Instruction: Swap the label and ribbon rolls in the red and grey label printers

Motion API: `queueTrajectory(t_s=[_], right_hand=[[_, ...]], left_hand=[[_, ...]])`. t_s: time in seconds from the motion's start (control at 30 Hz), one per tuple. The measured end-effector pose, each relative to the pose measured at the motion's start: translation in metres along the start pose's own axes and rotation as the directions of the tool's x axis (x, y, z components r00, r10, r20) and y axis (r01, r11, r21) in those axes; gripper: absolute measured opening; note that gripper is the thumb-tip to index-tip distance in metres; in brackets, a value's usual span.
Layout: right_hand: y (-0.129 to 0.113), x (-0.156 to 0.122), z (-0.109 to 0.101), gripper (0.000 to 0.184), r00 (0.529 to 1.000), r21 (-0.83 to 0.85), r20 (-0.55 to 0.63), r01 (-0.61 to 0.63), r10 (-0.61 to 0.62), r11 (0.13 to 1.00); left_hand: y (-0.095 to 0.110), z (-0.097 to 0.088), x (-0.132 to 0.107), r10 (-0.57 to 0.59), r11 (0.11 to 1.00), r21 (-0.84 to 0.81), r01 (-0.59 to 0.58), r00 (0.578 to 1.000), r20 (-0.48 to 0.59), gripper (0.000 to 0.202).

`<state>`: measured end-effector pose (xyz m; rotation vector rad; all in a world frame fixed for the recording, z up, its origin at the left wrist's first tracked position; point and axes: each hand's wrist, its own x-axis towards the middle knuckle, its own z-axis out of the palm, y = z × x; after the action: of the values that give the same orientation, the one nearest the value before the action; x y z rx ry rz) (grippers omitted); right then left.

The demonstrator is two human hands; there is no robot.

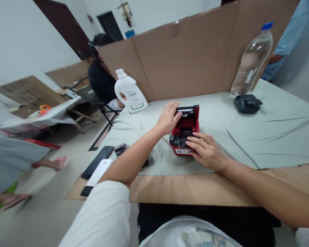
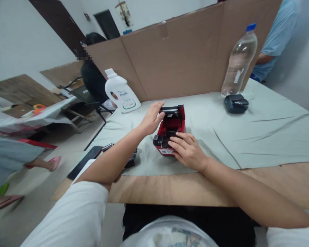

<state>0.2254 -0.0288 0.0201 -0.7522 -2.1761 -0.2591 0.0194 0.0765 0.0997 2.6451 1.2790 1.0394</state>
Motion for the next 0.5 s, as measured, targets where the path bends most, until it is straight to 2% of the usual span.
queueTrajectory(t_s=[0.07,0.2,0.33,0.5], right_hand=[[-0.001,0.0,0.0,0.036,1.0,-0.016,-0.004,0.02,-0.02,1.0],[-0.001,0.001,0.001,0.033,0.998,-0.036,-0.038,0.05,-0.051,0.998],[0.0,0.0,0.002,0.036,0.999,-0.008,-0.03,0.029,-0.029,1.0],[0.001,-0.001,0.003,0.044,0.999,0.025,-0.04,0.019,-0.018,1.0]], left_hand=[[-0.001,0.004,-0.01,0.007,1.0,-0.024,-0.006,1.0,0.024,0.065],[0.012,0.004,-0.046,0.036,0.996,-0.08,-0.04,0.998,-0.05,0.063],[0.019,0.008,-0.079,0.095,0.987,-0.125,-0.103,0.993,-0.074,0.06],[0.016,0.024,-0.097,0.104,0.983,-0.135,-0.127,0.981,-0.167,0.059]])
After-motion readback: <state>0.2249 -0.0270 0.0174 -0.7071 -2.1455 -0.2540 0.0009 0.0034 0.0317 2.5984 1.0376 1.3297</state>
